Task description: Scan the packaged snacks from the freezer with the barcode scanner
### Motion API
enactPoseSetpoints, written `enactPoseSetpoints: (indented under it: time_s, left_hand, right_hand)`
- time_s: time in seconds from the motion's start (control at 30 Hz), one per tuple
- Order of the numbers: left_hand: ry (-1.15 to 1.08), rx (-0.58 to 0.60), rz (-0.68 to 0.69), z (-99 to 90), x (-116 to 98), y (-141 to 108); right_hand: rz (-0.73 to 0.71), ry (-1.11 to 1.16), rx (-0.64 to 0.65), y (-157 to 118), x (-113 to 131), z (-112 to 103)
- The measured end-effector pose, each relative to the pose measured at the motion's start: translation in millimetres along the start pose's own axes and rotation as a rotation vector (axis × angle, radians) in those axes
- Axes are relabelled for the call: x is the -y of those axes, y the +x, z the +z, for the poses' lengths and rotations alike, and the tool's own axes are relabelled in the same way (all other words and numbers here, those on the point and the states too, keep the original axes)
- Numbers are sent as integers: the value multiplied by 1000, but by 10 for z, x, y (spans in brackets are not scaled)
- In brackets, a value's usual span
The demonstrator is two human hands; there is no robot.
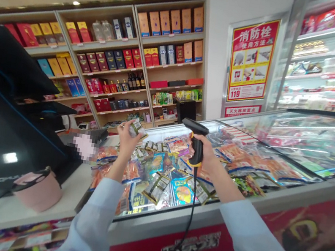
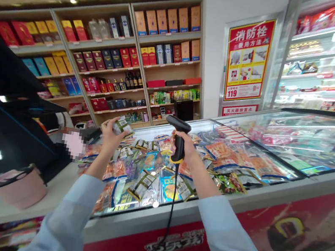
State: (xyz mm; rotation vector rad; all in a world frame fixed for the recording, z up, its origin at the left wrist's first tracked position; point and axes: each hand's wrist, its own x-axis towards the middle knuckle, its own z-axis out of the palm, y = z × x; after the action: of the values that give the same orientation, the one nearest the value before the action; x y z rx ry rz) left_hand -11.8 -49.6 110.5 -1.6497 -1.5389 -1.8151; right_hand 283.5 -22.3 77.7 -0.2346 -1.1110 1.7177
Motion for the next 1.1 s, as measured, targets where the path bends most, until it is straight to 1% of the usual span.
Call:
enactPoseSetpoints:
  time_s: [0.07, 0.13, 0.2, 0.27, 0.3, 0.37, 0.43, 0.53, 0.57, 0.63, 0.7, 0.77, 0.87, 1.0, 1.1]
  left_hand:
    - [-64, 52, -41, 172, -224, -81]
    - [-152, 117, -106, 382, -432, -263]
    - [-247, 199, -194, 624, -618, -540]
    - [-316, 263, -270, 876, -782, -878]
    - [-333, 286, -274, 995, -856, -1052]
    - [-296, 343, -249, 1197, -987, -1374]
    - [-244, 431, -191, 1330, -1089, -1620]
    - [-85, 604, -84, 1389, -1158, -1799]
    - [-11, 653, -82, 1380, -1151, -1817]
    - [111, 737, -127, 1346, -1094, -1823]
    - [137, 811, -165, 1309, -1002, -1829]
    - [96, 858, -158, 1283, -917, -1862]
    - [55, 847, -139, 1278, -874, -1945]
    - [68, 790, -152, 1319, -952, -2011]
    - [68, 795, -157, 1381, -975, -1999]
  right_hand:
    - [-27, -13, -32, -108, 178, -119]
    - [-34, -33, -66, -235, 321, -264]
    - [-26, -53, -99, -383, 422, -431]
    - [-38, -65, -150, -547, 474, -611]
    - [-40, -71, -177, -633, 483, -700]
    - [-39, -81, -227, -807, 465, -866]
    - [-39, -92, -289, -974, 411, -1009]
    - [-78, -110, -399, -1184, 310, -1172]
    - [-95, -114, -430, -1239, 282, -1213]
    - [-126, -130, -471, -1323, 245, -1280]
    - [-140, -158, -489, -1375, 230, -1332]
    - [-135, -170, -496, -1402, 224, -1378]
    - [-128, -124, -497, -1415, 211, -1444]
    - [-151, -42, -490, -1404, 182, -1522]
    - [-140, -32, -506, -1371, 162, -1560]
